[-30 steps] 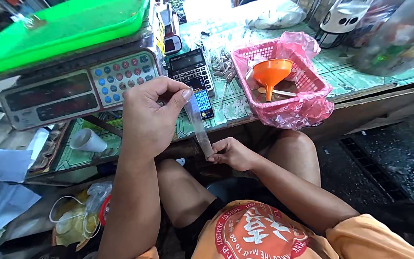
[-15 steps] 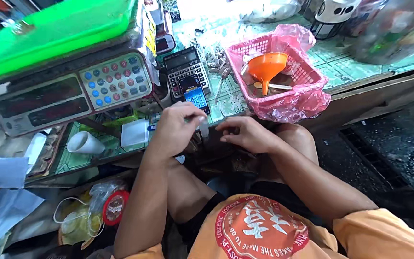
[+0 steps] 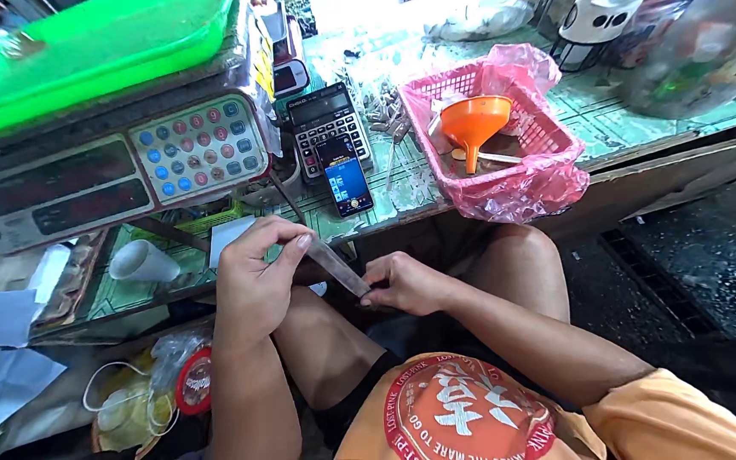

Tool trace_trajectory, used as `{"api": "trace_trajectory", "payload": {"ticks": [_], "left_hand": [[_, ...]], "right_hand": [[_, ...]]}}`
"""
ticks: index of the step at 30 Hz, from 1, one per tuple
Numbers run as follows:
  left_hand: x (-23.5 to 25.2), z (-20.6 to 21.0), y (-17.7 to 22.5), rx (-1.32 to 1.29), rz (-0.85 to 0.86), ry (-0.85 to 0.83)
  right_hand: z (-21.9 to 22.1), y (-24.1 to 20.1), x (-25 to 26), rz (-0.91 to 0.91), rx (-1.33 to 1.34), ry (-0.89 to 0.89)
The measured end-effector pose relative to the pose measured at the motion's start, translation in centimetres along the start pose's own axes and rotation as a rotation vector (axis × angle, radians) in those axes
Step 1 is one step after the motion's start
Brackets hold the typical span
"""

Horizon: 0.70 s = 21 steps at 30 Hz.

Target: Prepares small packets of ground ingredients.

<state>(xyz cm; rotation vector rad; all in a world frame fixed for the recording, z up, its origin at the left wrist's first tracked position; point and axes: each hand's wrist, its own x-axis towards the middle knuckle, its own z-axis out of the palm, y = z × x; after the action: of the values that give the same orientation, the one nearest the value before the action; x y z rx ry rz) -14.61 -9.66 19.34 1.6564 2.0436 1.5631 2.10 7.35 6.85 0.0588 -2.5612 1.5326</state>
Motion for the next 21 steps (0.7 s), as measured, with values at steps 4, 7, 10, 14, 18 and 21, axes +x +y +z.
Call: {"api": "trace_trajectory", "payload": {"ticks": [4,7,10,14,18,21], "left_hand": [[-0.5,-0.2,0.1,0.003,-0.016,0.037],[-0.1,-0.4,0.6,0.058,0.004,0.038],[0.5,-0.3,0.6,0.095,0.009,0.032],[1.2,-1.4,1.8,-0.034,0.095,-0.072],[2.9,-1.1,1.5,-0.037,0.152,-0.210],[4.5,-0.5,3.1,0.060,0.174,-0.237]], "right_hand": [[1.4,0.4,-0.1,-0.030,0.039,-0.038],[2.2,1.1,0.1,-0.021,0.067,-0.060],[1.5,2.1,0.2,0.155,-0.128,-0.226],[-1.0,3.2,-0.8,0.376,-0.286,-0.311],[-5.1,-0.3,-1.2,0.225,-0.235,-0.011],[-7.8,-2.4,-0.8,-0.006,-0.025,0.204]]}}
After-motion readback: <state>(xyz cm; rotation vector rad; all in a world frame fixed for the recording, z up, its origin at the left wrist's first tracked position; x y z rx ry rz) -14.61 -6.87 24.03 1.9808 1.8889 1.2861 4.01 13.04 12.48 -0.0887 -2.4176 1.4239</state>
